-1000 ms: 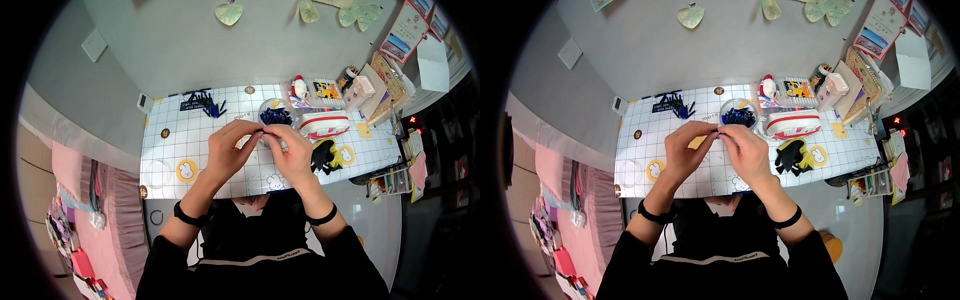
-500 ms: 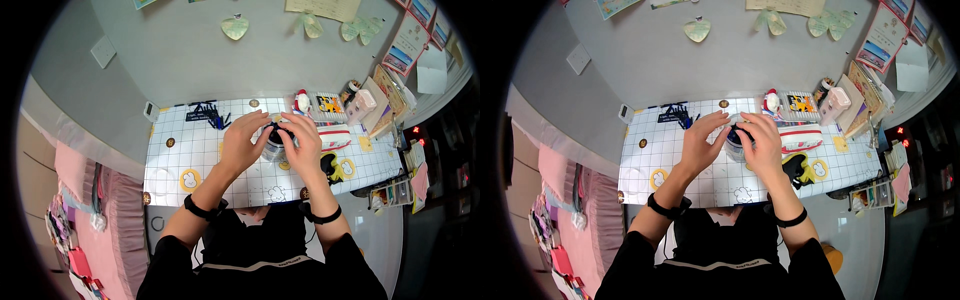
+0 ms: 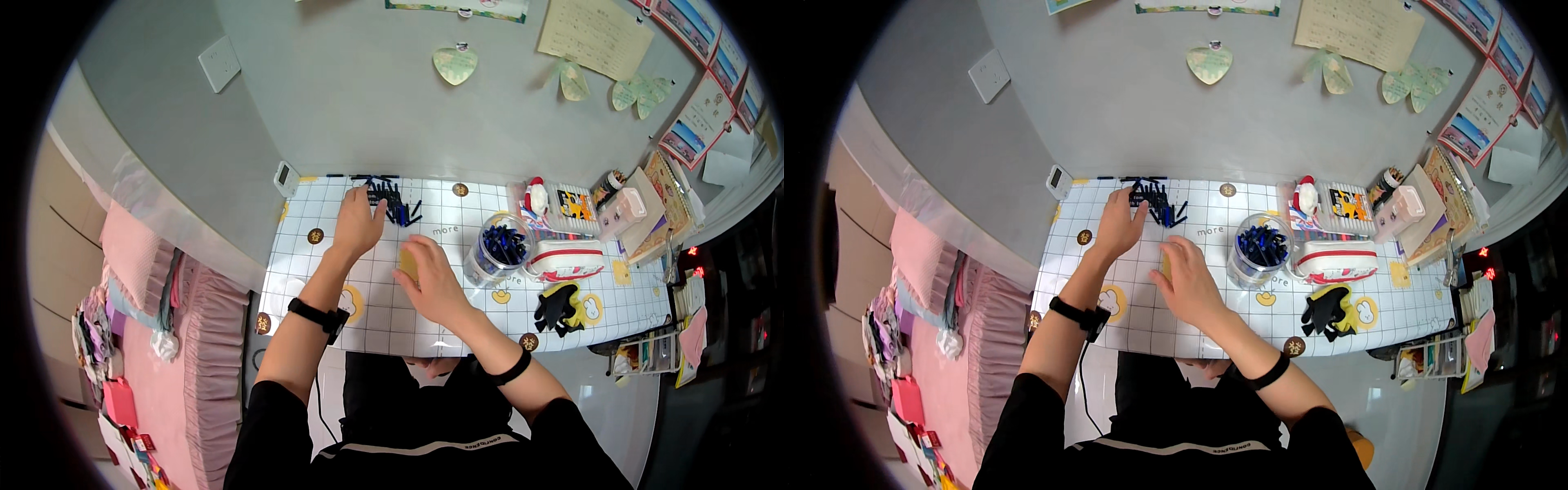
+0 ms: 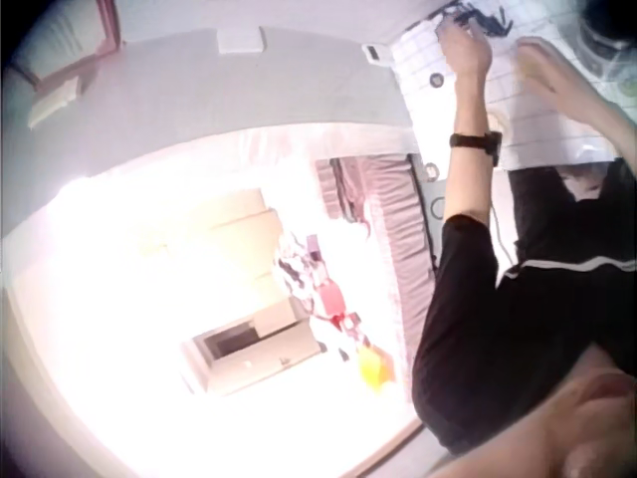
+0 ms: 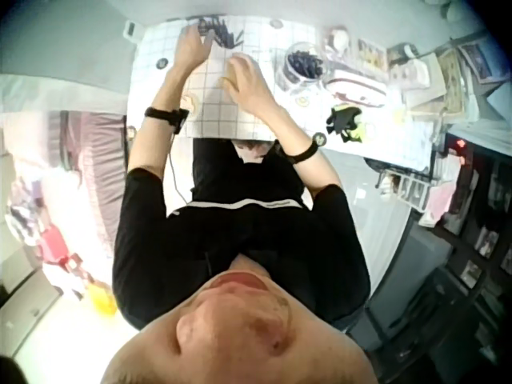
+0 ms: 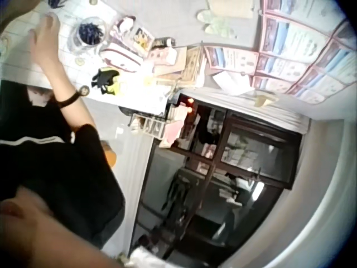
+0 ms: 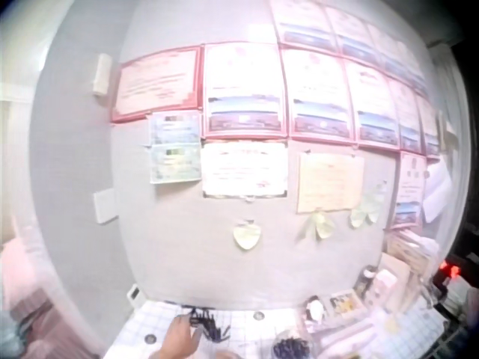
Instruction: The person assembles pens by hand, inserting internal components and screwing on the caps before placing them into a container.
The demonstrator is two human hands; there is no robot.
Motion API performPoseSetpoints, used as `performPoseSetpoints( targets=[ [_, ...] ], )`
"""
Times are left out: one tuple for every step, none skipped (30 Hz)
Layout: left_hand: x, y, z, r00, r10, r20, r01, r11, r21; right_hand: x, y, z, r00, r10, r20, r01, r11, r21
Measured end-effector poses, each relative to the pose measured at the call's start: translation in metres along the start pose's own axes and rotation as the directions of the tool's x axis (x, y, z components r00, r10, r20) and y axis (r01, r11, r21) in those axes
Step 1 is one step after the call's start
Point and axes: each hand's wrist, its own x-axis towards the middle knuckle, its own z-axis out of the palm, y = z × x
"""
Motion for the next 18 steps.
performPoseSetpoints(
  targets=[
    [0.002,-0.006,0.003,0.999,-0.045,0.023,0.044,0.999,0.019,0.003,0.003,0.005,0.999,0.032,0.023,-0.032,0.999,-0.010],
    [0.004,-0.011,0.006,0.995,-0.088,0.046,0.086,0.995,0.040,0.007,0.005,0.008,0.994,0.089,0.057,-0.085,0.994,-0.073],
    [0.006,-0.015,0.010,0.986,-0.153,0.060,0.143,0.980,0.137,0.011,0.008,0.011,0.991,0.115,0.072,-0.107,0.989,-0.106],
    [0.010,-0.015,0.010,0.967,-0.225,0.118,0.208,0.968,0.143,0.015,0.011,0.014,0.986,0.144,0.086,-0.131,0.981,-0.140],
    [0.015,-0.015,0.010,0.940,-0.294,0.172,0.269,0.950,0.157,0.018,0.015,0.017,0.984,0.161,0.074,-0.140,0.962,-0.236],
    [0.020,-0.016,0.010,0.905,-0.361,0.225,0.326,0.928,0.180,0.022,0.017,0.019,0.984,0.167,0.065,-0.142,0.948,-0.284],
    [0.022,-0.017,0.013,0.883,-0.414,0.220,0.360,0.899,0.248,0.026,0.020,0.022,0.983,0.173,0.059,-0.144,0.933,-0.329],
    [0.023,-0.019,0.015,0.872,-0.437,0.220,0.378,0.888,0.262,0.029,0.022,0.025,0.968,0.241,0.072,-0.204,0.921,-0.331],
    [0.026,-0.021,0.015,0.862,-0.458,0.219,0.396,0.876,0.274,0.032,0.024,0.027,0.959,0.272,0.077,-0.233,0.914,-0.332],
    [0.027,-0.022,0.018,0.850,-0.478,0.223,0.412,0.865,0.286,0.033,0.026,0.030,0.948,0.308,0.081,-0.265,0.904,-0.335],
    [0.028,-0.023,0.021,0.863,-0.476,0.171,0.426,0.867,0.260,0.035,0.029,0.032,0.940,0.332,0.083,-0.285,0.894,-0.346],
    [0.030,-0.024,0.023,0.869,-0.473,0.145,0.432,0.868,0.245,0.036,0.032,0.034,0.935,0.344,0.083,-0.295,0.888,-0.352],
    [0.031,-0.024,0.024,0.873,-0.472,0.120,0.438,0.869,0.232,0.038,0.034,0.036,0.930,0.357,0.084,-0.306,0.883,-0.357],
    [0.034,-0.023,0.023,0.855,-0.499,0.143,0.444,0.846,0.295,0.040,0.036,0.039,0.931,0.354,0.084,-0.302,0.881,-0.364],
    [0.034,-0.023,0.024,0.845,-0.512,0.153,0.446,0.834,0.326,0.042,0.037,0.041,0.932,0.353,0.084,-0.300,0.880,-0.368],
    [0.034,-0.024,0.024,0.836,-0.523,0.164,0.445,0.822,0.356,0.045,0.039,0.044,0.932,0.353,0.083,-0.299,0.879,-0.372],
    [0.031,-0.026,0.027,0.881,-0.455,0.129,0.395,0.858,0.328,0.048,0.040,0.046,0.933,0.351,0.072,-0.309,0.889,-0.339],
    [0.029,-0.028,0.029,0.901,-0.419,0.110,0.369,0.875,0.314,0.052,0.042,0.047,0.934,0.351,0.066,-0.313,0.894,-0.322]
  ],
)
